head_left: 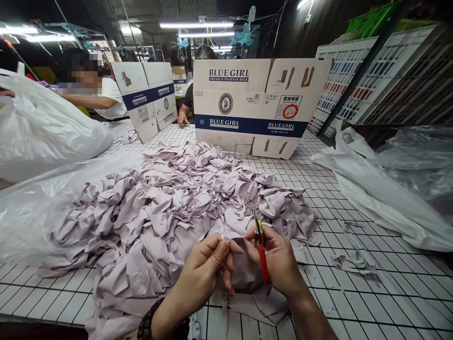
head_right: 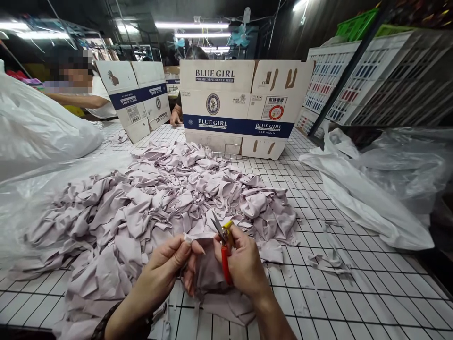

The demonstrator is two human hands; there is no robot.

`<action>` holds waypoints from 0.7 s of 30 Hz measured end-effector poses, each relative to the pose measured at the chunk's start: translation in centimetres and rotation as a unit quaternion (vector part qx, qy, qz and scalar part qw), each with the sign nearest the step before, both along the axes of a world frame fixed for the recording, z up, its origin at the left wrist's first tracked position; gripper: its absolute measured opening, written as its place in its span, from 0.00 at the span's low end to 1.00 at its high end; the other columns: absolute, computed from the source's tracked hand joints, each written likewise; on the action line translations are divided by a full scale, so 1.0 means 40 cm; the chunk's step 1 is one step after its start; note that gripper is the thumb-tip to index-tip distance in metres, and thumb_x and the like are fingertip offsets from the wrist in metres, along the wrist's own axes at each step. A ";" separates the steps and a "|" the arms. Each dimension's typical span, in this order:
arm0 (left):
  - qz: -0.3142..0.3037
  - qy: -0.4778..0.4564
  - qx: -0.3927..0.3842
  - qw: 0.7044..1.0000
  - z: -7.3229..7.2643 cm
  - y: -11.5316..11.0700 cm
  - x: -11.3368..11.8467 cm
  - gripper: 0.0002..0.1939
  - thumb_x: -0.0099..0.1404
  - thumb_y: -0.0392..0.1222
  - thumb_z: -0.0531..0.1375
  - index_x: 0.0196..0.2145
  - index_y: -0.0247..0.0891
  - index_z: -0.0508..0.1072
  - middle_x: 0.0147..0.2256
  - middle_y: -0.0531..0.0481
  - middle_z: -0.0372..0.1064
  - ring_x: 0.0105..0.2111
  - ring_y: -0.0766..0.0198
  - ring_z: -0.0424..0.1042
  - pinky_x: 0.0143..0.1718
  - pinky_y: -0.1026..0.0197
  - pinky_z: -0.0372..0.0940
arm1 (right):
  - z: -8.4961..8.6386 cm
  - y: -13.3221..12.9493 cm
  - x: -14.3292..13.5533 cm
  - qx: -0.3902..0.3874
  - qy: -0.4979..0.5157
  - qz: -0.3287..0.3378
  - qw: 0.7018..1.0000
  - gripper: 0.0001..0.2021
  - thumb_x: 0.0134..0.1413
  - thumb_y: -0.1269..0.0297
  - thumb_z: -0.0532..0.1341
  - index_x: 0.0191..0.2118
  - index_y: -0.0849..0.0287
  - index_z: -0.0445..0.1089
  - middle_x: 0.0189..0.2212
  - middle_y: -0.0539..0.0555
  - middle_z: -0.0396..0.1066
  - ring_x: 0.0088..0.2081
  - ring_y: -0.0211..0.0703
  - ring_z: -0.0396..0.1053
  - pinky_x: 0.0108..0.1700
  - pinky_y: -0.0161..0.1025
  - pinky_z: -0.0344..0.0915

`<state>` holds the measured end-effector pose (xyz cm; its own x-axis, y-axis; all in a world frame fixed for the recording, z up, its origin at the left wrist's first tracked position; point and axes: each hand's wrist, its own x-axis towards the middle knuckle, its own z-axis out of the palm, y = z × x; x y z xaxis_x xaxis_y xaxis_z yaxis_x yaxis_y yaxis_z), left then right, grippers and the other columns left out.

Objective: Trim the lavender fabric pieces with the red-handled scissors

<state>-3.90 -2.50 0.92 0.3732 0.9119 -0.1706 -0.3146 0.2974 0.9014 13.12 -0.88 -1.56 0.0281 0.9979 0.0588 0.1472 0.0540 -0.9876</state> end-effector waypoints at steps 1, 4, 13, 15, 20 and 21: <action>0.006 0.018 0.012 1.000 -0.003 0.000 -0.001 0.23 0.59 0.60 0.62 0.33 0.34 0.72 0.19 0.56 0.64 0.15 0.69 0.64 0.18 0.66 0.65 | 0.004 0.000 0.006 0.018 -0.019 -0.010 1.000 0.12 0.44 0.60 0.70 0.29 0.58 0.68 0.21 0.46 0.65 0.23 0.36 0.60 0.26 0.33 0.59; 0.029 0.071 0.060 0.995 -0.014 0.002 -0.004 0.22 0.63 0.59 0.58 0.32 0.34 0.73 0.17 0.56 0.61 0.16 0.69 0.65 0.21 0.66 0.63 | 0.008 -0.005 0.023 0.032 -0.029 -0.026 0.999 0.11 0.46 0.62 0.69 0.30 0.56 0.66 0.30 0.51 0.72 0.25 0.37 0.63 0.30 0.36 0.63; 0.050 0.008 0.029 0.998 -0.008 0.002 0.013 0.23 0.58 0.62 0.62 0.27 0.35 0.70 0.15 0.58 0.59 0.13 0.72 0.61 0.16 0.69 0.61 | 0.024 -0.044 -0.009 -0.079 0.025 0.084 0.993 0.16 0.42 0.62 0.72 0.33 0.57 0.66 0.24 0.45 0.67 0.22 0.32 0.57 0.24 0.30 0.58; 0.053 -0.026 -0.001 0.998 -0.009 0.002 0.018 0.23 0.57 0.62 0.63 0.27 0.36 0.68 0.13 0.58 0.60 0.11 0.72 0.60 0.14 0.70 0.60 | 0.022 -0.048 -0.030 -0.093 0.017 0.087 0.992 0.15 0.42 0.61 0.72 0.30 0.58 0.65 0.22 0.45 0.64 0.22 0.33 0.58 0.24 0.30 0.58; 0.050 -0.070 -0.062 0.994 -0.020 0.007 0.008 0.24 0.54 0.62 0.65 0.30 0.36 0.69 0.11 0.59 0.60 0.09 0.72 0.57 0.10 0.71 0.59 | 0.010 -0.043 0.003 -0.074 -0.002 0.015 0.997 0.14 0.44 0.57 0.70 0.31 0.59 0.68 0.19 0.44 0.62 0.19 0.32 0.55 0.21 0.30 0.54; 0.047 -0.074 -0.067 0.994 -0.022 0.008 0.006 0.24 0.53 0.62 0.65 0.30 0.36 0.69 0.11 0.59 0.60 0.09 0.72 0.57 0.10 0.71 0.58 | 0.012 -0.039 0.021 -0.067 -0.002 0.012 0.998 0.13 0.44 0.57 0.69 0.32 0.58 0.69 0.20 0.45 0.63 0.19 0.33 0.56 0.21 0.31 0.55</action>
<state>-3.65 -2.19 0.04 0.3181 0.9167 -0.2419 -0.4723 0.3745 0.7979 13.94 -2.44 -1.08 0.0051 0.9971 -0.0758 0.1512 -0.0757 -0.9856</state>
